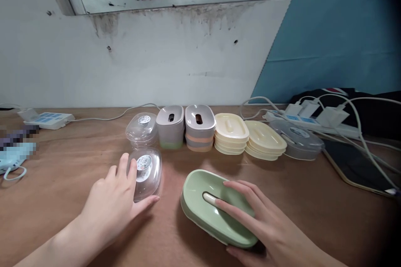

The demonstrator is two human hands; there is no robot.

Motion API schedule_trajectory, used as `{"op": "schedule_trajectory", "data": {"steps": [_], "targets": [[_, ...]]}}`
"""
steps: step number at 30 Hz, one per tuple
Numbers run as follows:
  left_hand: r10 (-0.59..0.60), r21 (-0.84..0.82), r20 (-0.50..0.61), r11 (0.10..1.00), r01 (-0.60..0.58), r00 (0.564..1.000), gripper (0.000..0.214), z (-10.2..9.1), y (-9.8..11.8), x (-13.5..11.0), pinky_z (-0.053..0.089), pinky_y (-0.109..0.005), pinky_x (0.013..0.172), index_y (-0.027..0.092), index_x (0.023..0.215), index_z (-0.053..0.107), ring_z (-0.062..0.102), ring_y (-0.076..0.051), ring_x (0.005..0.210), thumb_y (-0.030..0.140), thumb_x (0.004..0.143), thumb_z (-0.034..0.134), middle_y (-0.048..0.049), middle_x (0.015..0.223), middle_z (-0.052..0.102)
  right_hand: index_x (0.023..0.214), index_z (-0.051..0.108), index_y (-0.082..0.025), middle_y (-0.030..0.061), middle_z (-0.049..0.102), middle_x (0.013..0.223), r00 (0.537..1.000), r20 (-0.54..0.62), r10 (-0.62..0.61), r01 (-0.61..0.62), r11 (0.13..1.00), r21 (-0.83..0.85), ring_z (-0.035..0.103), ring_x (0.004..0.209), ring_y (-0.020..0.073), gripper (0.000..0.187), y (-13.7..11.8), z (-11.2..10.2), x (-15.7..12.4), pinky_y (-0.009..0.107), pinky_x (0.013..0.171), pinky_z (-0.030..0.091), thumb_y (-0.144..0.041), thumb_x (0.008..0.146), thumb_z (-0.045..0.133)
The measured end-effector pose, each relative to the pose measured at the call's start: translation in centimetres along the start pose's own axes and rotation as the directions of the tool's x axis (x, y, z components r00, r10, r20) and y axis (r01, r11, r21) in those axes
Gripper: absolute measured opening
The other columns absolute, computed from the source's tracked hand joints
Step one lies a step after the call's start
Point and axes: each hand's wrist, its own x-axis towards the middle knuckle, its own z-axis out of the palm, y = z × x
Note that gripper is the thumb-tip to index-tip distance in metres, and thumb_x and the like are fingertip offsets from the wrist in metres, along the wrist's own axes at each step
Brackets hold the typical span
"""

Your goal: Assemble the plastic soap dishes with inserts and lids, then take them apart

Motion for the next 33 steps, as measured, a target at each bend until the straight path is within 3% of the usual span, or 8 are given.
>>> {"op": "schedule_trajectory", "data": {"steps": [4, 7, 13, 16, 18, 21, 25, 33], "targets": [[0.091, 0.038, -0.099, 0.995, -0.088, 0.991, 0.074, 0.3, -0.2, 0.1, 0.047, -0.053, 0.075, -0.003, 0.122, 0.050, 0.051, -0.044, 0.106, 0.054, 0.075, 0.055, -0.0306, 0.130, 0.043, 0.116, 0.060, -0.020, 0.0142, 0.059, 0.117, 0.999, 0.007, -0.037, 0.037, 0.999, -0.032, 0.052, 0.107, 0.0313, 0.044, -0.2, -0.5, 0.5, 0.044, 0.081, 0.052, -0.035, 0.075, 0.060], [0.219, -0.034, -0.254, 0.971, -0.235, 0.942, 0.070, -0.5, 0.3, 0.1, 0.044, -0.054, 0.083, 0.003, 0.123, 0.049, 0.047, -0.042, 0.111, 0.053, 0.074, 0.057, -0.0263, 0.126, 0.048, 0.102, 0.064, -0.021, 0.0103, 0.063, 0.112, 0.999, 0.031, 0.013, -0.012, 1.000, -0.005, 0.054, 0.101, 0.0292, 0.030, -0.5, -1.1, 1.2, 0.042, 0.078, 0.053, -0.035, 0.075, 0.060], [0.456, -0.188, -0.600, 0.719, -0.669, 0.658, 0.044, -2.0, 4.2, 0.1, 0.041, -0.044, 0.096, 0.011, 0.124, 0.041, 0.043, -0.030, 0.118, 0.029, 0.085, 0.048, -0.0164, 0.125, 0.049, 0.085, 0.061, -0.022, 0.0092, 0.057, 0.117, 0.959, -0.222, 0.177, -0.186, 0.982, -0.021, 0.050, 0.105, 0.0295, 0.033, 1.0, -4.4, 4.0, 0.047, 0.081, 0.048, -0.054, 0.078, 0.053], [0.578, -0.185, -0.617, 0.553, -0.813, 0.534, 0.039, -0.9, 6.5, 0.4, 0.042, -0.046, 0.094, 0.009, 0.119, 0.045, 0.044, -0.032, 0.117, 0.027, 0.085, 0.047, -0.0167, 0.122, 0.051, 0.086, 0.061, -0.021, 0.0094, 0.055, 0.117, 0.896, -0.351, 0.271, -0.323, 0.941, -0.099, 0.050, 0.102, 0.0305, 0.044, 2.3, -6.1, 7.1, 0.048, 0.082, 0.046, -0.061, 0.080, 0.046], [0.641, -0.229, -0.557, 0.492, -0.840, 0.527, 0.038, 0.0, 7.5, 0.8, 0.042, -0.047, 0.095, 0.009, 0.118, 0.046, 0.043, -0.034, 0.118, 0.029, 0.085, 0.047, -0.0169, 0.124, 0.050, 0.088, 0.062, -0.019, 0.0104, 0.053, 0.120, 0.879, -0.344, 0.331, -0.405, 0.898, -0.170, 0.049, 0.102, 0.0318, 0.045, 2.9, -6.5, 9.8, 0.046, 0.081, 0.045, -0.060, 0.081, 0.044], [0.664, -0.339, -0.467, 0.476, -0.812, 0.584, 0.039, 1.2, 8.2, 1.1, 0.041, -0.046, 0.096, 0.011, 0.117, 0.047, 0.043, -0.032, 0.118, 0.033, 0.085, 0.047, -0.0157, 0.124, 0.049, 0.093, 0.061, -0.015, 0.0152, 0.050, 0.120, 0.884, -0.265, 0.385, -0.451, 0.852, -0.265, 0.049, 0.098, 0.0327, 0.051, 2.9, -6.1, 13.8, 0.043, 0.079, 0.045, -0.059, 0.083, 0.040], [0.645, -0.371, -0.479, 0.466, -0.803, 0.596, 0.039, 2.5, 8.5, 1.3, 0.043, -0.042, 0.094, 0.010, 0.115, 0.046, 0.045, -0.030, 0.113, 0.035, 0.085, 0.047, -0.0158, 0.116, 0.052, 0.106, 0.057, -0.008, 0.0215, 0.046, 0.122, 0.886, -0.181, 0.428, -0.464, 0.809, -0.362, 0.047, 0.100, 0.0357, 0.058, 2.2, -5.4, 17.6, 0.043, 0.077, 0.044, -0.057, 0.085, 0.035], [0.644, -0.399, -0.494, 0.429, -0.811, 0.584, 0.035, 3.4, 9.0, 1.7, 0.042, -0.038, 0.093, 0.013, 0.107, 0.051, 0.048, -0.026, 0.107, 0.038, 0.083, 0.052, -0.0133, 0.112, 0.054, 0.106, 0.060, -0.010, 0.0211, 0.051, 0.107, 0.810, -0.056, 0.584, -0.548, 0.720, -0.425, 0.049, 0.098, 0.0371, 0.062, 2.7, -4.2, 18.3, 0.041, 0.070, 0.044, -0.061, 0.084, 0.033]]}}
